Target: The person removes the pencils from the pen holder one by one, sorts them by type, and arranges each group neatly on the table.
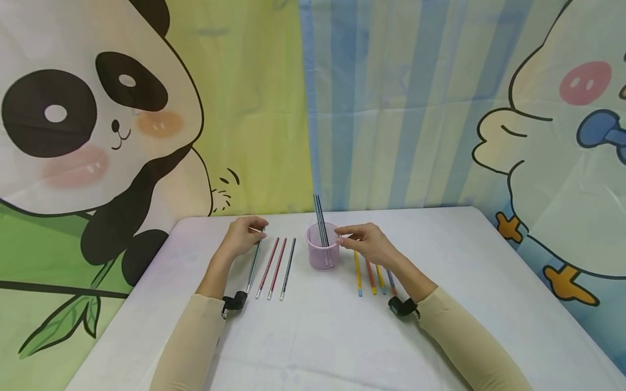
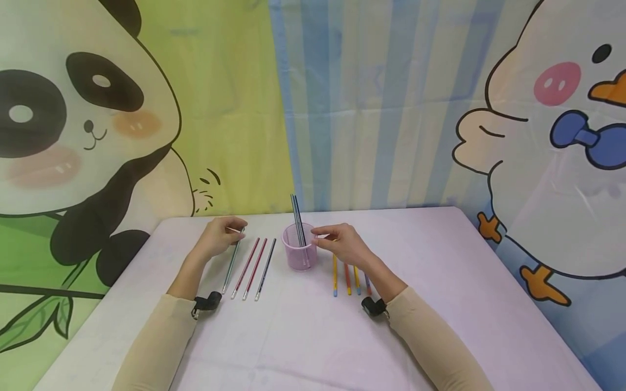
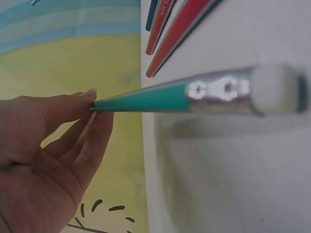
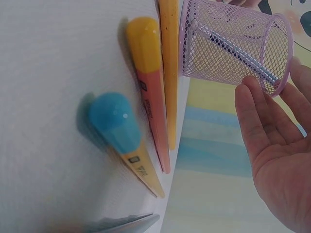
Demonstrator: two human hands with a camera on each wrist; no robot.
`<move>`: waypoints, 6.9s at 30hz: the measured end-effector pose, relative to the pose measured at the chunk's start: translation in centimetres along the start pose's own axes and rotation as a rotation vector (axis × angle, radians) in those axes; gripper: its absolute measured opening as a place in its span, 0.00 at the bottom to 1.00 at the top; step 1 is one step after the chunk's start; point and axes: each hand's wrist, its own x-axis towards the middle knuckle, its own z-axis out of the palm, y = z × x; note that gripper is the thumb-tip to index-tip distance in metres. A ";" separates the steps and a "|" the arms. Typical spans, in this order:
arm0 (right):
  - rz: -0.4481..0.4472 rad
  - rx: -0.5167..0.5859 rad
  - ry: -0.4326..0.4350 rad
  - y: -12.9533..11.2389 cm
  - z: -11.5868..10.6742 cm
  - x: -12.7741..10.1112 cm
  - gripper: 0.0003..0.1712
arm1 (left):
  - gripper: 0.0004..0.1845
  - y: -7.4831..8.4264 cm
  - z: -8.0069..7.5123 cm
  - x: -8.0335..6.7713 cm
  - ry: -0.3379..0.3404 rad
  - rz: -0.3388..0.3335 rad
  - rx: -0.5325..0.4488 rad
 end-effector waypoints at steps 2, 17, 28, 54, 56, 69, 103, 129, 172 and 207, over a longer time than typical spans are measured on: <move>-0.001 -0.007 0.005 0.1 0.0 0.0 0.22 | 0.16 -0.1 0.2 0.1 -0.005 -0.006 0.003; 0.002 -0.018 0.007 0.2 0.0 0.0 0.23 | 0.05 -0.9 1.2 0.3 -0.022 -0.041 0.084; -0.002 -0.014 0.004 0.2 -0.1 0.1 0.22 | 0.04 -1.9 1.8 0.9 -0.043 -0.047 0.160; 0.042 -0.016 0.000 0.2 0.1 0.1 0.22 | 0.10 -0.1 2.1 0.5 0.126 -0.002 0.173; 0.040 -0.012 -0.003 0.2 0.1 0.2 0.22 | 0.12 0.7 2.1 0.5 0.162 0.039 0.116; 0.024 -0.004 0.002 0.1 0.1 0.0 0.22 | 0.15 7.5 4.8 1.1 0.196 0.334 -0.199; 0.004 0.058 -0.015 0.8 0.2 -0.3 0.24 | 0.17 9.4 9.4 1.8 0.204 0.317 -0.315; -0.009 0.018 -0.008 0.5 0.2 -0.4 0.24 | 0.15 9.7 10.4 1.8 0.186 0.316 -0.244; 0.016 0.040 -0.010 0.5 0.2 -0.2 0.25 | 0.16 11.9 2.6 -0.5 0.583 0.580 -0.504; -0.004 0.024 -0.005 0.4 0.0 -0.2 0.24 | 0.15 2.2 -3.3 -2.0 0.161 0.190 0.001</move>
